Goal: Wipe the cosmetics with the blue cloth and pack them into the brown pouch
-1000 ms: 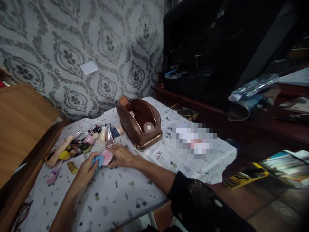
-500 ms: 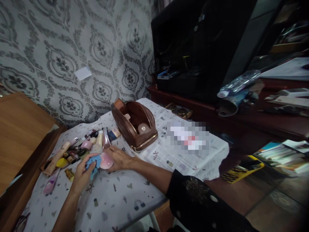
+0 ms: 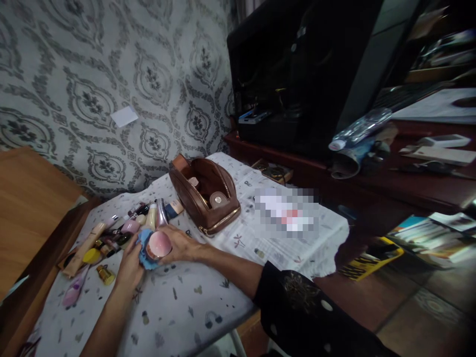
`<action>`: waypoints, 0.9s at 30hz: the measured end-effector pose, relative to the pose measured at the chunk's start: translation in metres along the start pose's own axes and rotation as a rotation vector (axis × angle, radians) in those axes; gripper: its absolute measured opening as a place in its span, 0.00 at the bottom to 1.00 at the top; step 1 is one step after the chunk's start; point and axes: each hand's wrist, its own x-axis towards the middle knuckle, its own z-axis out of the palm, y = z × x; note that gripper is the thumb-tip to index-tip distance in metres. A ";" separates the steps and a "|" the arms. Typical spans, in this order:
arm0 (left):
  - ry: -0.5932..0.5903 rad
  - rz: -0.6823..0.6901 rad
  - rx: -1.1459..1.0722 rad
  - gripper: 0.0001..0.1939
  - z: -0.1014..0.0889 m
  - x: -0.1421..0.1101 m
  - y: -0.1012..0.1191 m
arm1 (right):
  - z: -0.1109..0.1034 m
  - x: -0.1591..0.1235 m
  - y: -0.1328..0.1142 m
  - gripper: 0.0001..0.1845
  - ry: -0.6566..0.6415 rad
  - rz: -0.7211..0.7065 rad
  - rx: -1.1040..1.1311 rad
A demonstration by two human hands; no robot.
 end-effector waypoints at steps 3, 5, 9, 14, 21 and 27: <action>0.051 -0.030 -0.022 0.18 0.004 0.004 -0.005 | 0.001 0.002 0.000 0.44 0.038 0.039 0.047; 0.045 -0.030 -0.027 0.17 0.007 0.003 -0.009 | 0.002 0.003 0.002 0.45 0.092 0.064 0.068; -0.085 -0.006 -0.082 0.24 0.017 -0.007 -0.011 | 0.002 0.005 0.003 0.45 0.154 0.099 0.046; -0.196 0.007 -0.107 0.30 0.021 -0.018 -0.010 | -0.001 0.002 0.001 0.49 0.140 0.095 -0.032; -0.112 0.045 -0.019 0.31 0.012 -0.012 -0.018 | 0.000 0.000 0.004 0.50 0.106 0.101 -0.050; -0.110 0.116 0.113 0.29 0.004 -0.008 -0.021 | -0.004 -0.002 -0.001 0.43 0.073 0.163 -0.117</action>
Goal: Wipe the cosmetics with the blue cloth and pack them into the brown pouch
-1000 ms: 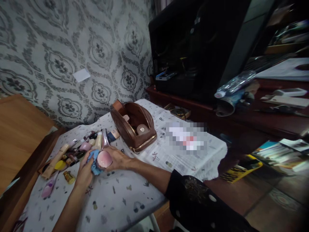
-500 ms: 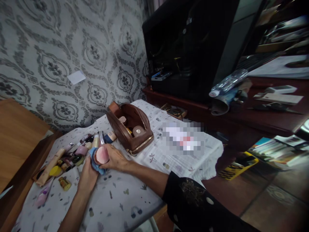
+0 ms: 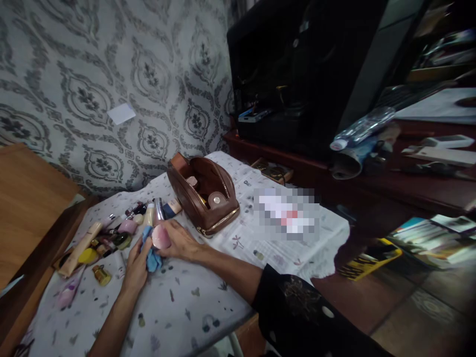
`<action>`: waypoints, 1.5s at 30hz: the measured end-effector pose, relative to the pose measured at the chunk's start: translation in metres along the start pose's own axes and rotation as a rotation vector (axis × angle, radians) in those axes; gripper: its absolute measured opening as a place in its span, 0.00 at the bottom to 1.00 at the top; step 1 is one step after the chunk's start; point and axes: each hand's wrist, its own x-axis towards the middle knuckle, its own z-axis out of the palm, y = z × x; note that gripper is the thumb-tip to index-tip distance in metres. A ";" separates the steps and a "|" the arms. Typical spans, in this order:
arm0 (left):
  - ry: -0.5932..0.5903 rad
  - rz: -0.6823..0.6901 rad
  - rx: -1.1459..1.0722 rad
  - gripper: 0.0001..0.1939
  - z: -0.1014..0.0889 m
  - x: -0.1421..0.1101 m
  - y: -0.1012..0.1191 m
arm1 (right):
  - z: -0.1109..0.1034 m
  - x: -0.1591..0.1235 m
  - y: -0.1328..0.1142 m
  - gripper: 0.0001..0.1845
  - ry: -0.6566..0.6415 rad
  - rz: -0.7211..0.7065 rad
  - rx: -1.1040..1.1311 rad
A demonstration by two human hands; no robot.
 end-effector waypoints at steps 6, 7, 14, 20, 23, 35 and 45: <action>-0.102 -0.035 0.194 0.29 -0.003 -0.004 0.002 | -0.002 -0.001 -0.004 0.42 -0.026 0.052 -0.132; -0.103 -0.035 0.216 0.30 -0.003 -0.004 0.003 | -0.003 -0.001 -0.005 0.42 -0.038 0.060 -0.152; -0.125 0.037 0.402 0.29 -0.007 0.002 0.002 | -0.005 -0.001 -0.008 0.43 -0.080 0.103 -0.276; -0.129 0.160 0.544 0.27 -0.011 0.006 0.006 | -0.004 0.000 -0.006 0.42 -0.079 0.092 -0.322; -0.124 0.206 0.632 0.26 -0.013 0.007 0.007 | -0.003 0.001 -0.005 0.42 -0.088 0.092 -0.349; -0.084 0.275 0.989 0.21 -0.026 0.005 0.009 | -0.003 -0.001 -0.008 0.37 -0.107 0.103 -0.379; 0.280 0.225 1.268 0.21 -0.108 0.068 0.039 | -0.002 -0.002 -0.009 0.34 -0.109 0.088 -0.459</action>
